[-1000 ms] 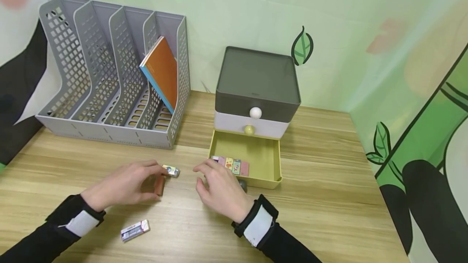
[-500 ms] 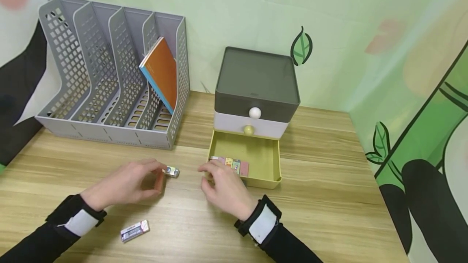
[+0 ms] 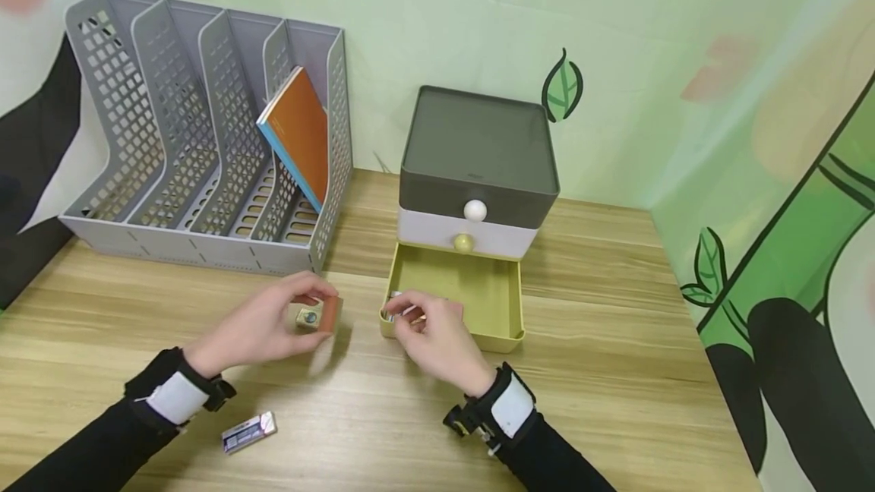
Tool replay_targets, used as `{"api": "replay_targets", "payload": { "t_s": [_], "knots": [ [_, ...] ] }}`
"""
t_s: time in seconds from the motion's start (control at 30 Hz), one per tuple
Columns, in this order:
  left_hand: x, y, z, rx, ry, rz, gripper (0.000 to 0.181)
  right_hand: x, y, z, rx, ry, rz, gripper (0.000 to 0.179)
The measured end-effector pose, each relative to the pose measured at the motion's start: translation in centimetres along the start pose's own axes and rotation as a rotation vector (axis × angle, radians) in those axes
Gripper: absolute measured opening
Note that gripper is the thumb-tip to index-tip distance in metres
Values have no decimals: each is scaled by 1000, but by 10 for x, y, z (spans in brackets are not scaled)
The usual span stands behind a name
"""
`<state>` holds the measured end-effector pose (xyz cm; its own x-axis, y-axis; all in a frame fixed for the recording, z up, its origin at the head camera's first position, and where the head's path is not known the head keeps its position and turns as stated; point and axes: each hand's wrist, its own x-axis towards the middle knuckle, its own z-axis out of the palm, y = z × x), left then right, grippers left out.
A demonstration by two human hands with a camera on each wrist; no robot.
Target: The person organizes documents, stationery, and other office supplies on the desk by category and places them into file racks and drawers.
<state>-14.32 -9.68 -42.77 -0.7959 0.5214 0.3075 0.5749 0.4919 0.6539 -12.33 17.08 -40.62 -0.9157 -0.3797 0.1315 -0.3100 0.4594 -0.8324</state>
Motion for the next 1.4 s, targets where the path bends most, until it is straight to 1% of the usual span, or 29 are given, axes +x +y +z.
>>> {"api": "replay_targets", "payload": {
  "t_s": [0.13, 0.23, 0.33, 0.4, 0.5, 0.57, 0.77, 0.9, 1.0, 1.1, 1.27, 1.4],
  "knots": [
    [12, 7, 5, -85, 44, 0, 49, 2, 1, -3, 45, 38, 53, 20],
    [19, 11, 9, -132, 76, 7, 50, 5, 3, -6, 100, 49, 75, 22],
    [26, 15, 13, -175, 101, 27, 50, 8, 5, -8, 202, 42, 113, 28],
    [31, 17, 16, -192, 110, 40, 50, 10, 6, -10, 283, 34, 156, 32],
    [36, 21, 21, -194, 120, 51, 50, 13, 8, -13, 400, 24, 231, 37],
    [39, 22, 24, -189, 122, 51, 49, 14, 9, -14, 468, 15, 265, 40],
    [45, 25, 32, -193, 120, 43, 51, 16, 12, -18, 604, -21, 307, 46],
    [48, 26, 37, -201, 110, 33, 53, 17, 13, -18, 620, -19, 326, 46],
    [49, 27, 40, -203, 96, 17, 54, 17, 14, -19, 603, -12, 332, 46],
    [50, 27, 43, -192, 86, 16, 54, 16, 15, -19, 585, -5, 332, 46],
    [51, 28, 46, -128, 85, 7, 55, 16, 15, -20, 562, 12, 339, 45],
    [52, 29, 49, -72, 78, -5, 55, 16, 18, -25, 541, 30, 354, 44]
  ]
}}
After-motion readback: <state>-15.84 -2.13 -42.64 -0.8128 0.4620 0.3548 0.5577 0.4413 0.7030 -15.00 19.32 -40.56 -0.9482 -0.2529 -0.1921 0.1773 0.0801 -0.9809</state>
